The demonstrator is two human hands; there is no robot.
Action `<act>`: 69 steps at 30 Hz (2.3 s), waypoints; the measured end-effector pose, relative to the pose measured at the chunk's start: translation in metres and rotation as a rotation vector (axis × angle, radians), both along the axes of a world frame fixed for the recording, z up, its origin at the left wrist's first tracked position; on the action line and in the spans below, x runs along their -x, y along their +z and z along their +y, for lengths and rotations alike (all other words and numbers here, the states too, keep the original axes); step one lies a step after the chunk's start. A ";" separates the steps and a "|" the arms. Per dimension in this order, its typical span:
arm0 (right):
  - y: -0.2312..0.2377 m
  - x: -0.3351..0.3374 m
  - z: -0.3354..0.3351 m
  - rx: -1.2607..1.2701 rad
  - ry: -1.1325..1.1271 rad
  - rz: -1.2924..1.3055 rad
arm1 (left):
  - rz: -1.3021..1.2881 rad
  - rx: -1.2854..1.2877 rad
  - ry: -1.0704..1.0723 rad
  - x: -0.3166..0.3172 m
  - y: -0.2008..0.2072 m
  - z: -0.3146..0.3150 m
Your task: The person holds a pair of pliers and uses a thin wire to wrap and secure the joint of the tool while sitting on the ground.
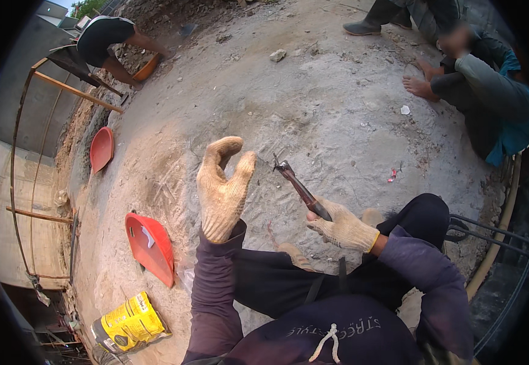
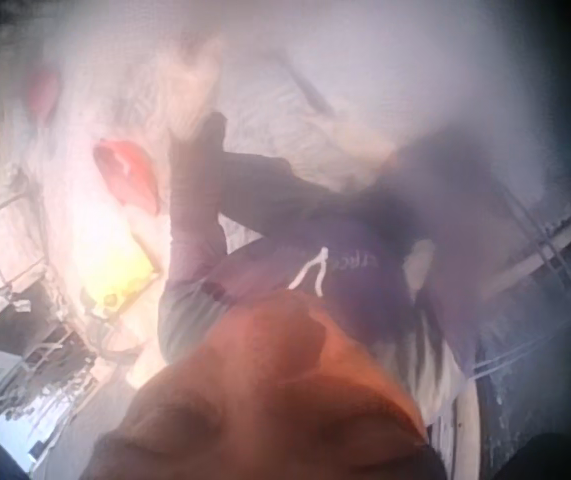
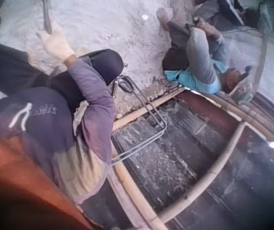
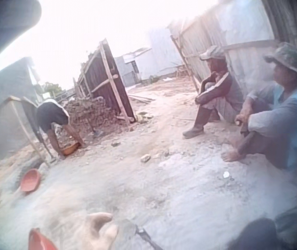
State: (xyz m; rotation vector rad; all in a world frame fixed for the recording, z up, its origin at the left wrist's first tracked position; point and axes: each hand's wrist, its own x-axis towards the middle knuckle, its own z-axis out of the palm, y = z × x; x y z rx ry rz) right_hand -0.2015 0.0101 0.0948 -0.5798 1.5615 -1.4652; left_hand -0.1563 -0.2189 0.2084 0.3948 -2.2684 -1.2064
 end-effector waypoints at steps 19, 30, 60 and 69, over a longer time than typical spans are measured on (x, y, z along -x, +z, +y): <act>-0.016 -0.001 -0.004 -0.108 0.024 0.257 | -0.349 -0.318 -0.302 0.023 -0.097 -0.046; 0.004 0.005 -0.007 -0.223 0.122 -0.073 | -0.233 0.042 -0.506 0.008 -0.097 -0.043; 0.000 0.002 -0.003 -0.113 0.022 0.309 | -0.377 -0.477 -0.326 0.018 -0.099 -0.045; -0.016 -0.001 0.000 -0.222 -0.024 0.706 | -0.448 -0.818 -0.248 0.012 -0.091 -0.045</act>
